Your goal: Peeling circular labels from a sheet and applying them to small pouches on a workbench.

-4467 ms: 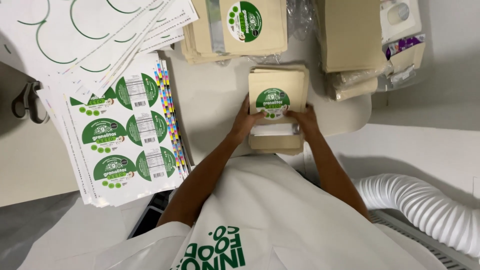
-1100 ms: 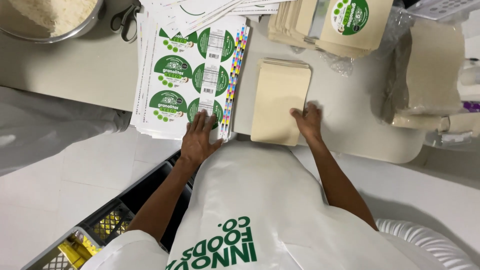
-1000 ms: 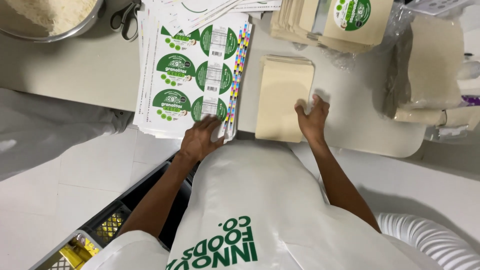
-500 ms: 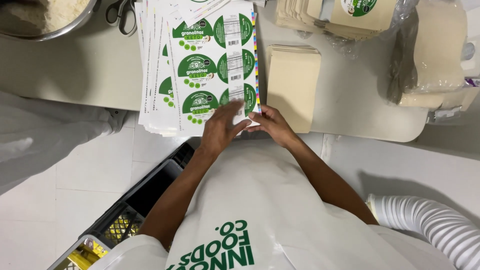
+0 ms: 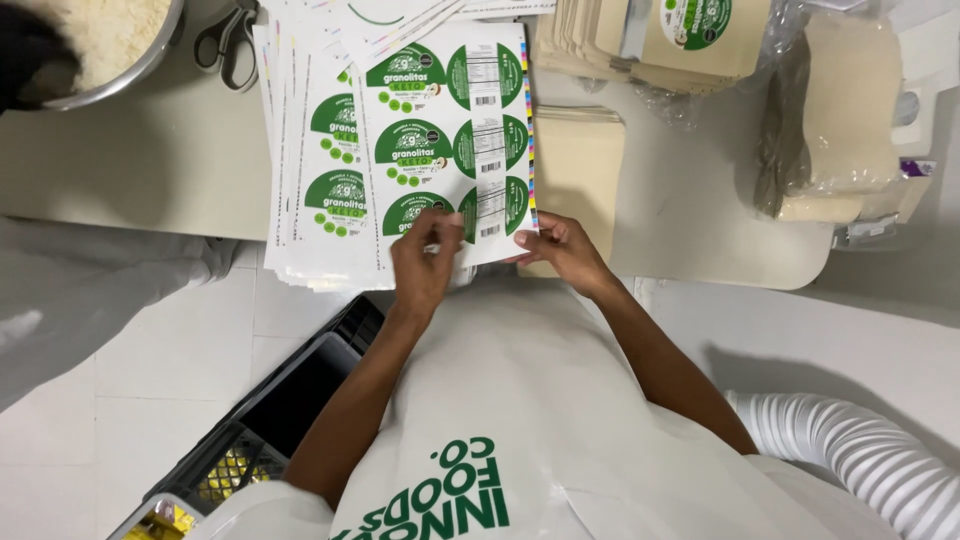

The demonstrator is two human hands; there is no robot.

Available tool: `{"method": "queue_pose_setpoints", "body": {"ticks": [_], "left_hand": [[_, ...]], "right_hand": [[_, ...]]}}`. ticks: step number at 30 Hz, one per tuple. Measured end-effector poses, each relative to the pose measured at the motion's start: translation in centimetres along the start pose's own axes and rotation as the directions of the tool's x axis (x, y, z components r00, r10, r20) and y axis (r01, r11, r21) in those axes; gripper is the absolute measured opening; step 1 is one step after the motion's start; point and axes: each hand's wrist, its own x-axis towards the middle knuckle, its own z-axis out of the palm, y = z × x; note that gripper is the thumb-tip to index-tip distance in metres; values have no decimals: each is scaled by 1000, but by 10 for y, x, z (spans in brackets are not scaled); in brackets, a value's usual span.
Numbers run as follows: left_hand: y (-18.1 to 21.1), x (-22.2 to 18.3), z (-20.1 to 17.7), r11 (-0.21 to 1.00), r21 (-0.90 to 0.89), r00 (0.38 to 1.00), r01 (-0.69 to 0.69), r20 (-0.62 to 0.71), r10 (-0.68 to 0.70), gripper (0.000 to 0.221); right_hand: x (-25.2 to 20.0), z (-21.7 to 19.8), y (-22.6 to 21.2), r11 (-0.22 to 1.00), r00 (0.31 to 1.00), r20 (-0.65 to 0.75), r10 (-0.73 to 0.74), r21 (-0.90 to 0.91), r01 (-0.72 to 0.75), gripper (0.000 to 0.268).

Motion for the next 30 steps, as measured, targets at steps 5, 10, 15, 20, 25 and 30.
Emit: {"method": "queue_pose_setpoints", "body": {"ticks": [5, 10, 15, 20, 25, 30], "left_hand": [[23, 5, -10, 999, 25, 994, 28, -102, -25, 5], [34, 9, 18, 988, 154, 995, -29, 100, 14, 11], [21, 25, 64, 925, 207, 938, -317, 212, 274, 27], [14, 24, 61, 993, 93, 986, -76, 152, 61, 15], [10, 20, 64, 997, 54, 981, -54, 189, 43, 20], [12, 17, 61, 998, -30, 998, 60, 38, -59, 9]], "right_hand": [[5, -28, 3, 999, 998, -24, 54, 1, -54, 36], [6, -37, -4, 994, 996, -1, 93, 50, -93, 38], [14, -38, -6, 999, 997, 76, 23, -49, -19, 38], [14, -44, -4, 999, 996, 85, 11, -45, -7, 36], [11, -37, -10, 999, 996, 84, -6, -47, 10, 34], [14, -49, 19, 1000, 998, 65, 3, -23, -2, 34]]}}
